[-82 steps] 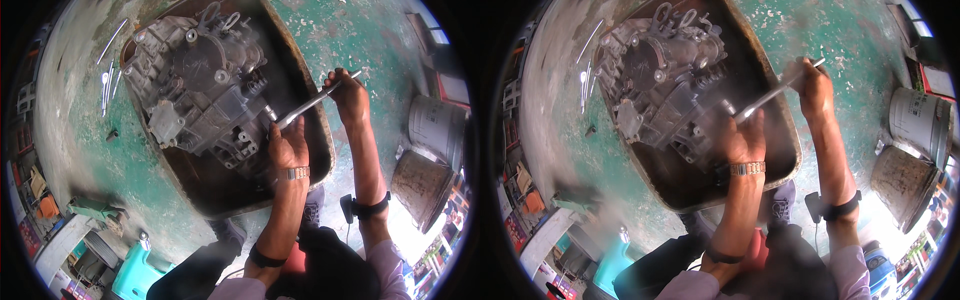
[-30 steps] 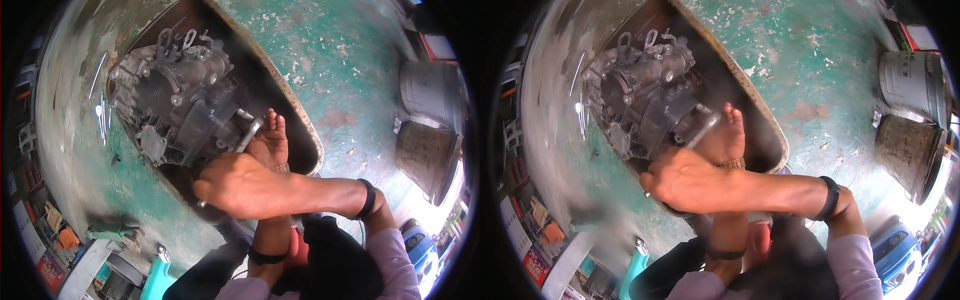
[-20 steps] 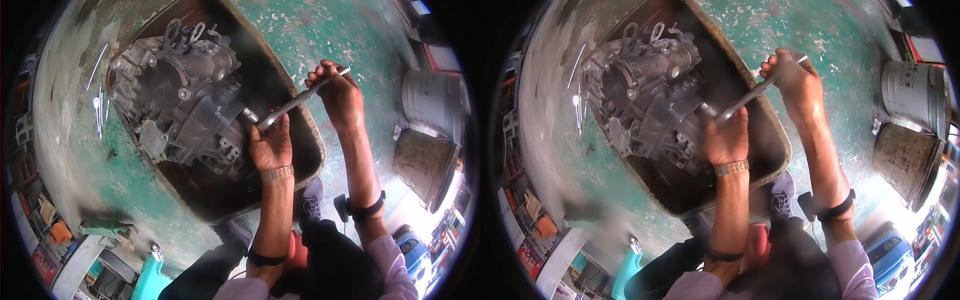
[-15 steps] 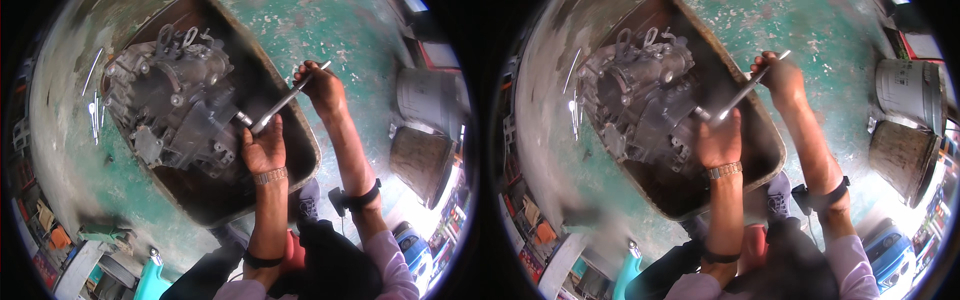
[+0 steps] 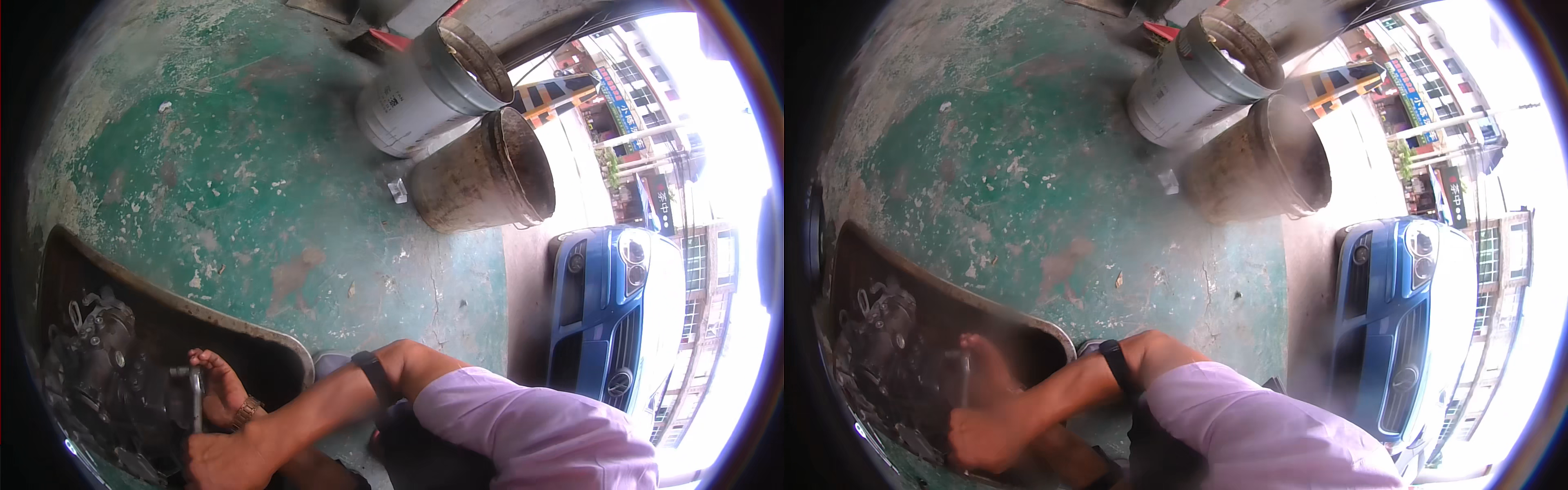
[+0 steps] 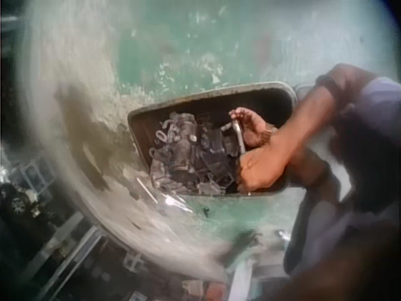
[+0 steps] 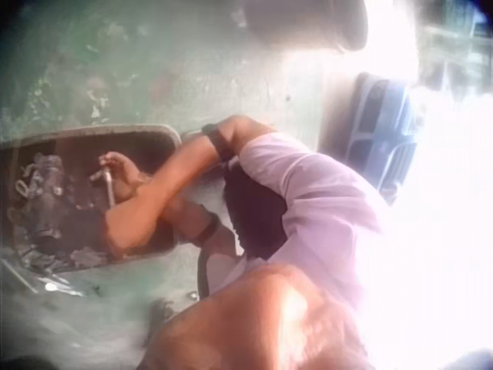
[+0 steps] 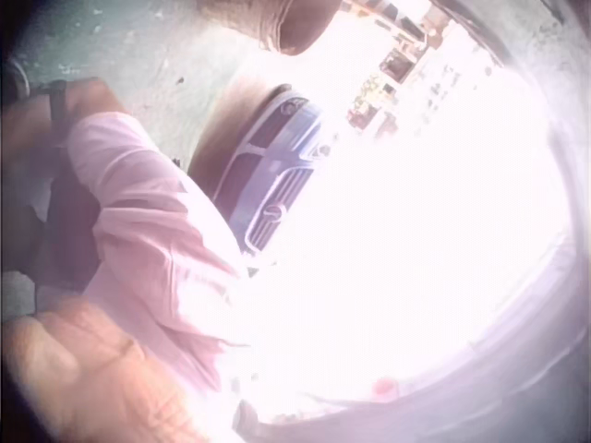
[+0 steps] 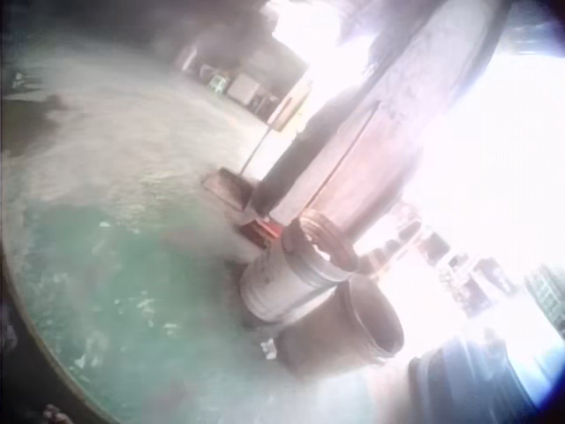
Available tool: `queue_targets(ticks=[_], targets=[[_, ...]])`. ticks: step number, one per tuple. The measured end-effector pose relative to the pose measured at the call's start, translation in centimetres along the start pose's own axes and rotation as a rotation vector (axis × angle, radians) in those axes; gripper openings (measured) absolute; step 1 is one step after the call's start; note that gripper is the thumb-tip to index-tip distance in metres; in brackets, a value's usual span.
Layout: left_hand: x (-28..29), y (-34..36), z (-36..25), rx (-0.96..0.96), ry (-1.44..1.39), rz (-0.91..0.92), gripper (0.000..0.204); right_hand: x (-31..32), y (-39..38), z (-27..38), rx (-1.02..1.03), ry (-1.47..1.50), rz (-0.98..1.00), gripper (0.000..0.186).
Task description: The person sits on a low stool and uses a ratchet and socket to loosen and remove bolts from a small engine block placed in a metal tray. They repeatedly reposition the engine, swap sockets, and continue removing fasteners throughout the clip.
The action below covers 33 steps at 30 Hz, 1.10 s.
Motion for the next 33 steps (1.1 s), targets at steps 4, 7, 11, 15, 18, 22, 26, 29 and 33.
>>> queue_targets(ticks=[4, 7, 11, 15, 18, 22, 26, 29, 33], targets=[[0.4, 0.5, -0.5, -0.087, 0.086, 0.003, 0.038, 3.9, -0.3, -2.1, -0.226, 0.145, -0.335, 0.011], [-0.1, 0.3, 0.2, -0.285, 0.318, 0.180, 0.036, 7.6, -0.6, -8.7, -0.635, 0.644, -0.725, 0.012], [0.1, -0.1, 1.1, -0.063, -0.064, 0.031, 0.036, 9.1, -1.9, -17.2, -0.998, 0.952, -0.918, 0.018], [-1.0, -1.1, 2.0, -0.040, -0.104, -0.080, 0.044, 8.5, -1.3, -18.8, -1.096, 0.777, -0.942, 0.016], [-2.5, -1.4, 2.8, -0.107, -0.078, -0.080, 0.047, 8.4, 0.5, -14.4, -0.827, 0.506, -0.825, 0.018], [-5.8, -3.4, 4.3, 0.270, -0.660, 0.801, 0.046, 3.5, 1.8, -4.3, -0.168, -0.022, -0.298, 0.012], [-3.1, -1.7, 3.0, -0.023, -0.110, 0.185, 0.037, -4.5, 1.5, 1.9, 0.217, -0.111, 0.256, 0.013], [-2.1, -1.3, 2.6, -0.036, -0.046, 0.255, 0.033, -3.1, 0.6, 0.9, 0.063, 0.025, 0.157, 0.010], [-2.1, -1.2, 3.3, 0.355, -0.495, 0.338, 0.047, 4.9, -0.9, -3.8, -0.287, 0.240, -0.344, 0.013]])
Point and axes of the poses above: each hand's wrist, its own y-axis towards the middle knuckle, its own x-axis out of the back of the hand, z = x × y, the point moved 4 cm from there along y, towards the middle knuckle, and after that the axes turned 12 degrees about -z, right-handed, at the moved point
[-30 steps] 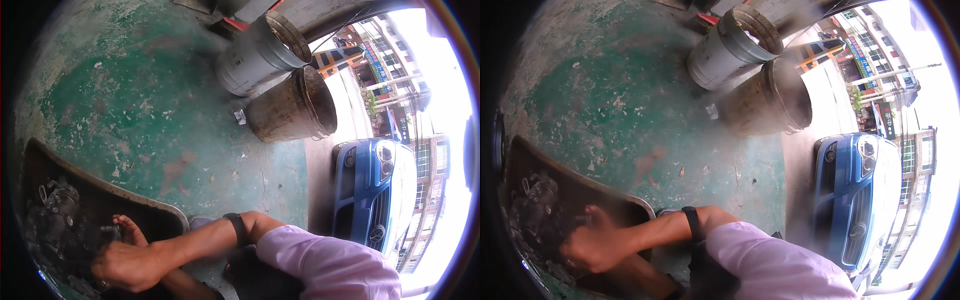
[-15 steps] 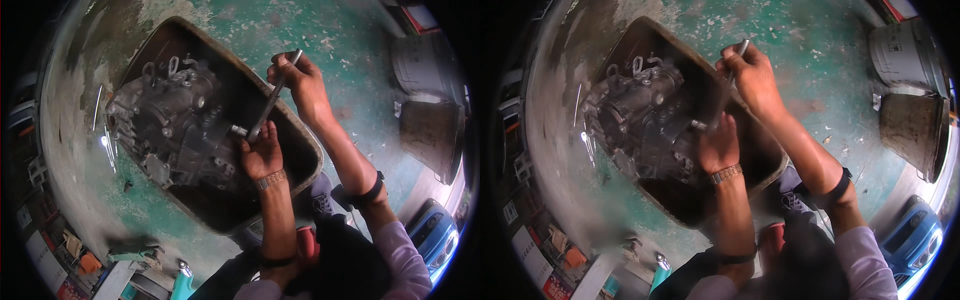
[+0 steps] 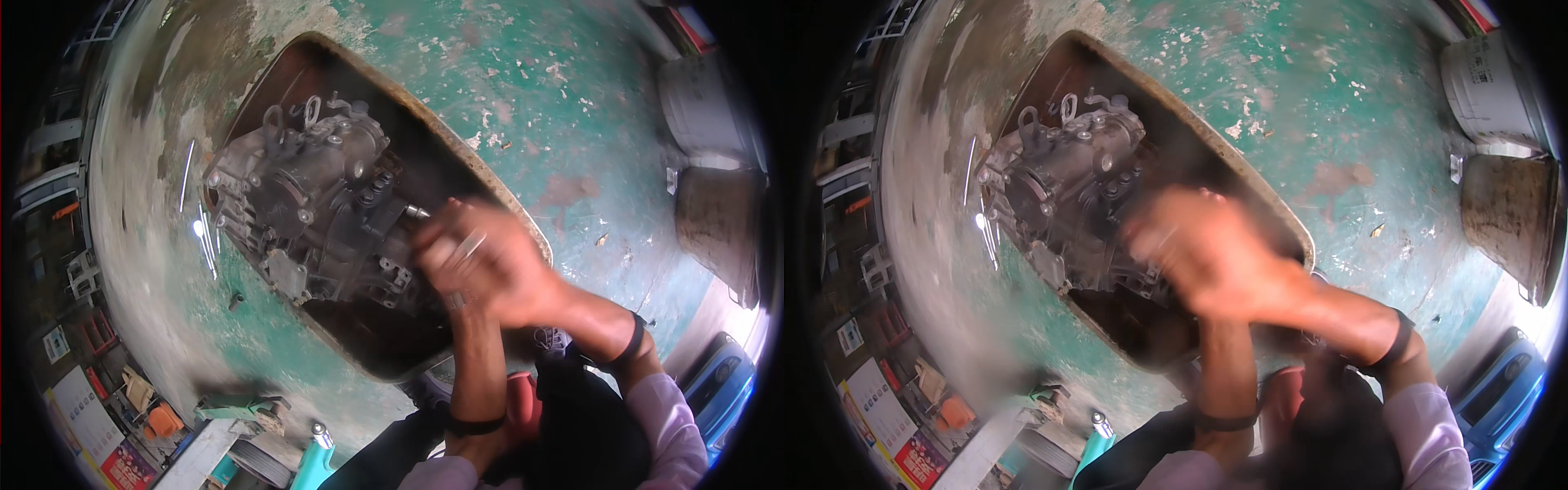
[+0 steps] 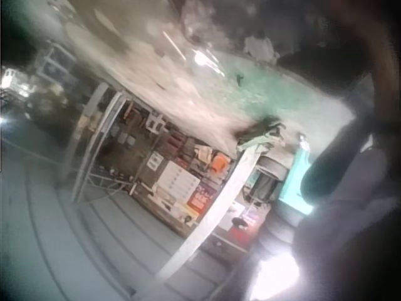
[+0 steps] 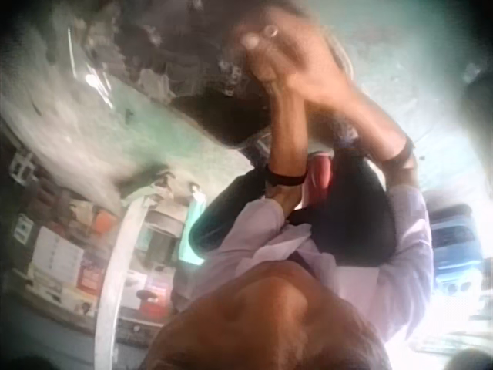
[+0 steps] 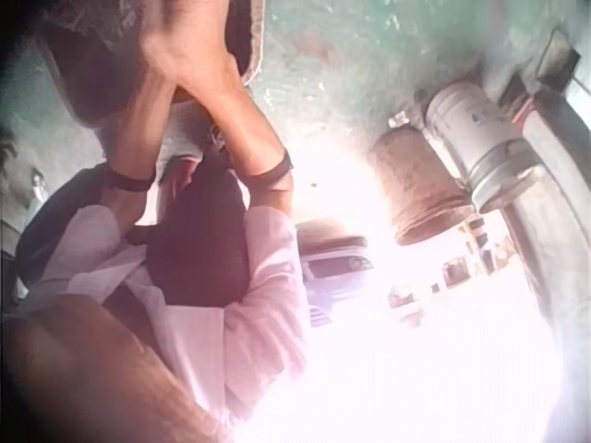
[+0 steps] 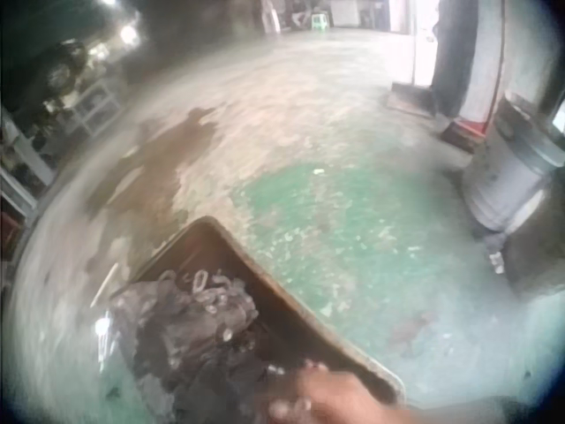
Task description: The person sits on a low stool and uses a ratchet and socket to loosen and remove bolts from a small engine block placed in a metal tray. They repeatedly reposition the engine, swap sockets, and continue removing fasteners throughout the clip.
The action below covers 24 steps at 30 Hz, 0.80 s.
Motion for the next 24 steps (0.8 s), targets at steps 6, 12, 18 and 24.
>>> queue_targets(ticks=[6, 12, 18, 24], targets=[[0.1, -0.7, -0.6, -0.560, 0.435, -0.399, 0.040, 6.2, 4.3, -10.0, -0.791, 0.383, -0.676, 0.020], [-0.2, -0.5, -0.5, -0.536, 0.420, -0.402, 0.042, 5.1, 4.6, -9.5, -0.737, 0.316, -0.618, 0.023], [0.2, -0.2, -0.4, -0.372, 0.459, -0.156, 0.045, -1.4, 1.5, -0.6, -0.123, -0.146, -0.161, 0.010], [0.8, -0.1, -1.0, -0.341, 0.488, -0.098, 0.043, -7.1, -2.2, 2.8, 0.335, -0.233, 0.646, 0.013]])
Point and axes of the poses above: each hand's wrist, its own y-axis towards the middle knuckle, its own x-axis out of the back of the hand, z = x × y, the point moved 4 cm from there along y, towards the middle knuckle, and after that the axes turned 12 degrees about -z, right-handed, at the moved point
